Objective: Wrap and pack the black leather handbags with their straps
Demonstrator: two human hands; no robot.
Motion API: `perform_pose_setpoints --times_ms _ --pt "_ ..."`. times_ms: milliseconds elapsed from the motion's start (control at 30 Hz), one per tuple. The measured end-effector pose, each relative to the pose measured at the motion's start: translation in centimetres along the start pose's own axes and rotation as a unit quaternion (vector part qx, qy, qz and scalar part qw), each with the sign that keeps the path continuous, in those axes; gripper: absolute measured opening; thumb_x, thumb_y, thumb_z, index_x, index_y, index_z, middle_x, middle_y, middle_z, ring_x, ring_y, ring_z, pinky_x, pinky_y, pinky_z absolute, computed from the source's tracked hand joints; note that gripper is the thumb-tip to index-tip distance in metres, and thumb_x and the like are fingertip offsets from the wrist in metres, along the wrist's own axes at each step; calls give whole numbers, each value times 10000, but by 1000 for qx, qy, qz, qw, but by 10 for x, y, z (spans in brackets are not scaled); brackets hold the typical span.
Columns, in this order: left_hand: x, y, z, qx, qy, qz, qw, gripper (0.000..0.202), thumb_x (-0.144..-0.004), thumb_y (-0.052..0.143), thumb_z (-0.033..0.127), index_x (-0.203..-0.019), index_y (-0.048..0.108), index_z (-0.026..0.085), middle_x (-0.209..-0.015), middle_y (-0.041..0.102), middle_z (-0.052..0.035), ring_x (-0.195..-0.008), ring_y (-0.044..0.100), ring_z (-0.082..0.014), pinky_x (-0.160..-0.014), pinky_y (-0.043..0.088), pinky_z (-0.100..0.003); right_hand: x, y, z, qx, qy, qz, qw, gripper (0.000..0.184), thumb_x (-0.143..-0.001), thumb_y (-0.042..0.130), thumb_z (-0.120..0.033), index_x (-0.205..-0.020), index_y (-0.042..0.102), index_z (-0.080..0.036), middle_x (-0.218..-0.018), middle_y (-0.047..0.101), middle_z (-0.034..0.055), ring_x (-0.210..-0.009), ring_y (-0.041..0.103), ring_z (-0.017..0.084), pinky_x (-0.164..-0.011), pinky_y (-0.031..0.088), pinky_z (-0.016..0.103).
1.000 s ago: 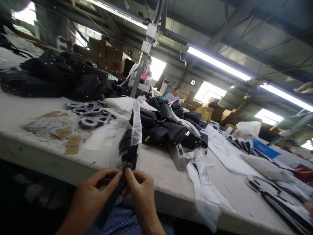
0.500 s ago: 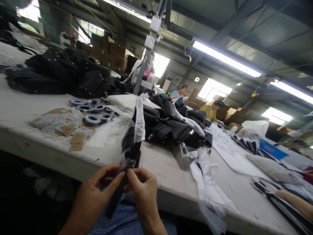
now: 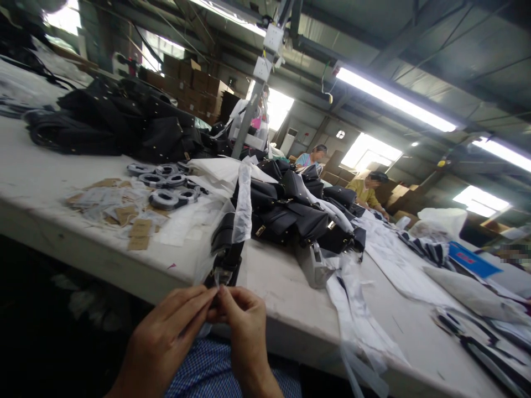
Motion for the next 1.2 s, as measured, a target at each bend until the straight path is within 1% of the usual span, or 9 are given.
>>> perform_pose_setpoints --times_ms 300,633,800,867,967,1000,1067,1133,1200 --pt "15 4 -1 -91 60 -44 993 316 -1055 407 211 -1263 644 185 -1179 654 -74 -1094 623 -167 -1030 475 -227 2 7 -7 14 -18 -47 999 452 -835 721 -568 -790 784 -123 -646 738 72 -558 688 183 -567 576 266" --pt "18 5 13 -161 109 -32 980 387 -1070 314 210 -1193 669 118 -1161 687 -116 -1087 652 -211 -1000 511 -278 -2 8 -16 154 -41 16 987 300 -775 730 -421 -700 753 -132 -620 730 67 -569 672 200 -530 514 253" --pt "24 5 14 -81 109 -39 990 344 -998 443 115 -1255 662 176 -1203 732 -81 -1127 682 -195 -1044 521 -264 -2 7 -20 199 -78 38 976 372 -851 671 -443 -628 743 -155 -588 689 38 -569 603 164 -531 429 236" --pt "25 -2 12 -12 76 -44 996 360 -949 522 99 -1254 663 229 -1198 749 -37 -1098 707 -167 -1039 517 -221 -2 7 -21 187 -82 30 979 396 -858 675 -450 -594 723 -158 -563 655 23 -551 559 142 -522 395 229" --pt "23 -15 -7 91 -106 -43 989 252 -936 619 252 -1172 695 300 -1169 760 10 -1041 732 -163 -993 538 -200 -2 8 -17 132 -41 -4 990 433 -861 674 -477 -574 704 -154 -494 592 6 -480 483 114 -485 350 225" --pt "23 -17 -16 124 -193 -44 972 214 -928 643 328 -1130 712 307 -1144 768 13 -1022 738 -176 -961 554 -204 -2 9 -17 116 -29 -15 993 448 -863 672 -485 -562 695 -153 -482 578 3 -470 470 109 -483 344 223" --pt "25 -13 -30 211 -351 -65 910 267 -894 676 483 -1065 740 288 -1046 789 -4 -940 753 -204 -847 593 -217 -2 10 -17 100 -27 -25 994 473 -859 675 -491 -529 666 -152 -482 564 0 -481 469 105 -495 347 219" --pt "28 -1 -33 329 -460 -111 817 387 -842 706 584 -1026 760 249 -919 797 -25 -829 751 -212 -699 593 -212 -2 9 -18 96 -36 -20 995 478 -843 691 -497 -517 649 -151 -493 552 -4 -504 482 108 -508 357 217" --pt "29 13 -27 436 -520 -145 720 422 -804 755 590 -1009 771 222 -851 790 -32 -785 734 -196 -647 564 -197 -2 9 -16 93 -37 -20 995 464 -835 698 -506 -543 664 -147 -509 557 -6 -511 491 114 -507 367 220"
Point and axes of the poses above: each hand's wrist, its own x-axis away from the middle knuckle, its own y-axis out of the palm, z = x × y, the point moved 5 cm from there along -x, towards the middle knuckle
